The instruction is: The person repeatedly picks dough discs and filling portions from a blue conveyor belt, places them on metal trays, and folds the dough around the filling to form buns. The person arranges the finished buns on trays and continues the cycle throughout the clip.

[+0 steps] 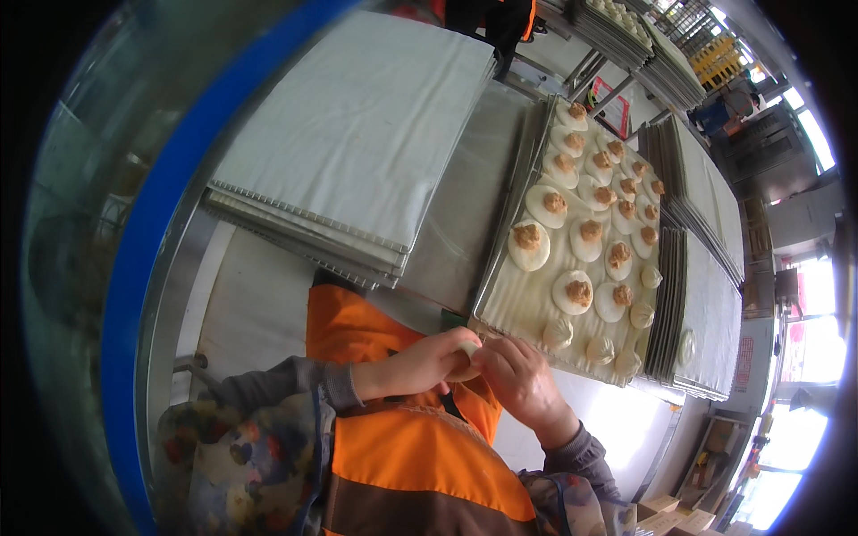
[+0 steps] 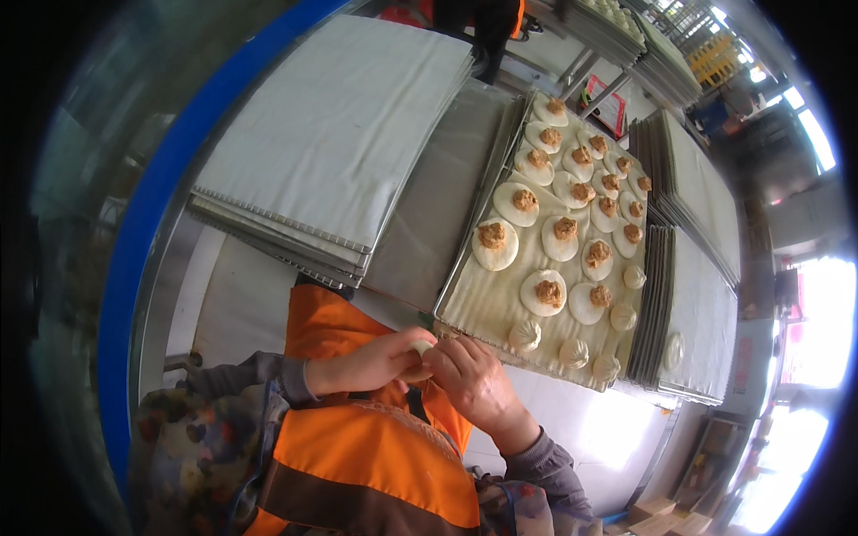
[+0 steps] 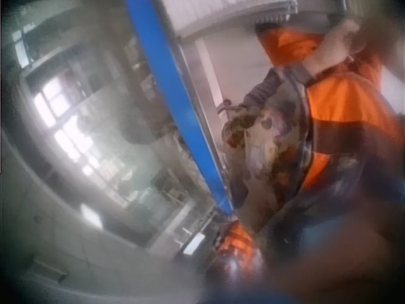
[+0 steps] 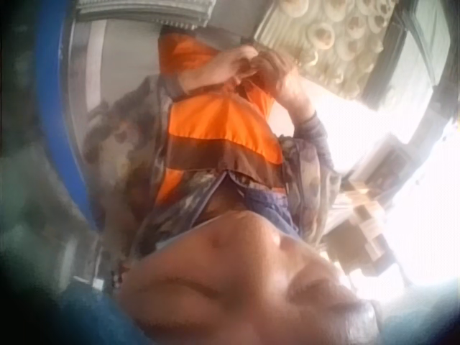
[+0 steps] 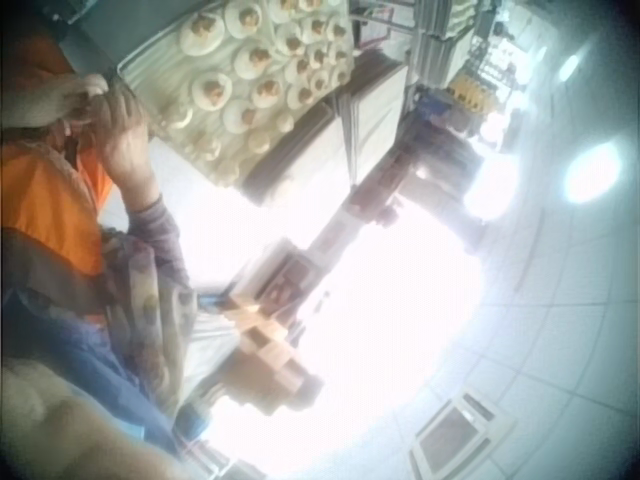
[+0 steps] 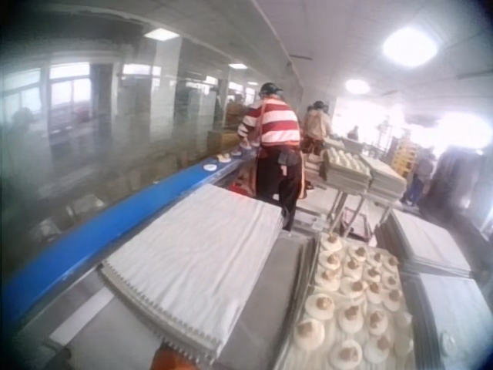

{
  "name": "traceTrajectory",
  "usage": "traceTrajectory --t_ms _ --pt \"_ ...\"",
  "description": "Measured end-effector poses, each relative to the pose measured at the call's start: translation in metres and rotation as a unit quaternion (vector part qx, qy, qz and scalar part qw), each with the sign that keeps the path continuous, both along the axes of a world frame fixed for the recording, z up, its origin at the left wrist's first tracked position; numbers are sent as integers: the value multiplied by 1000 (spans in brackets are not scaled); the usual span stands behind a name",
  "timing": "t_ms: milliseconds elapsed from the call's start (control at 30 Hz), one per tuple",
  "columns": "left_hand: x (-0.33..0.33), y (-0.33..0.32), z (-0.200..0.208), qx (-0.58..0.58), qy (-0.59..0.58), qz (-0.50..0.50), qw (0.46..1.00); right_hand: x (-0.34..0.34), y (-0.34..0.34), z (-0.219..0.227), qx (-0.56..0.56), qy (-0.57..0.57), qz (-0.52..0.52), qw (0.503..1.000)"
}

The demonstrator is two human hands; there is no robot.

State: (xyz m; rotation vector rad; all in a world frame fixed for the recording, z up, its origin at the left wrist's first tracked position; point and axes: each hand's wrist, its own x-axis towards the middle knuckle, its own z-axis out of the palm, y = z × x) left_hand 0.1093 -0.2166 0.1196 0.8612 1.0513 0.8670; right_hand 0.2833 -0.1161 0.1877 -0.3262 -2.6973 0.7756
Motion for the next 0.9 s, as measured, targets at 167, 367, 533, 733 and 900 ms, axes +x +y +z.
traceTrajectory --t_ms 167,367,533,733,900 --pt "-5 1 -2 128 8 46 991 -2 -3 -1 -110 -50 -95 988" --pt "7 -8 5 137 -72 158 975 -8 3 0 29 6 -47 998" --pt "-2 -3 -11 203 10 86 975 -11 4 7 11 -12 -1 1000" --pt "-21 10 -19 158 -55 -19 986 -15 0 -3 -64 -14 -47 997" --pt "-6 -1 -6 178 -26 111 977 -16 2 -6 8 -1 -59 998"
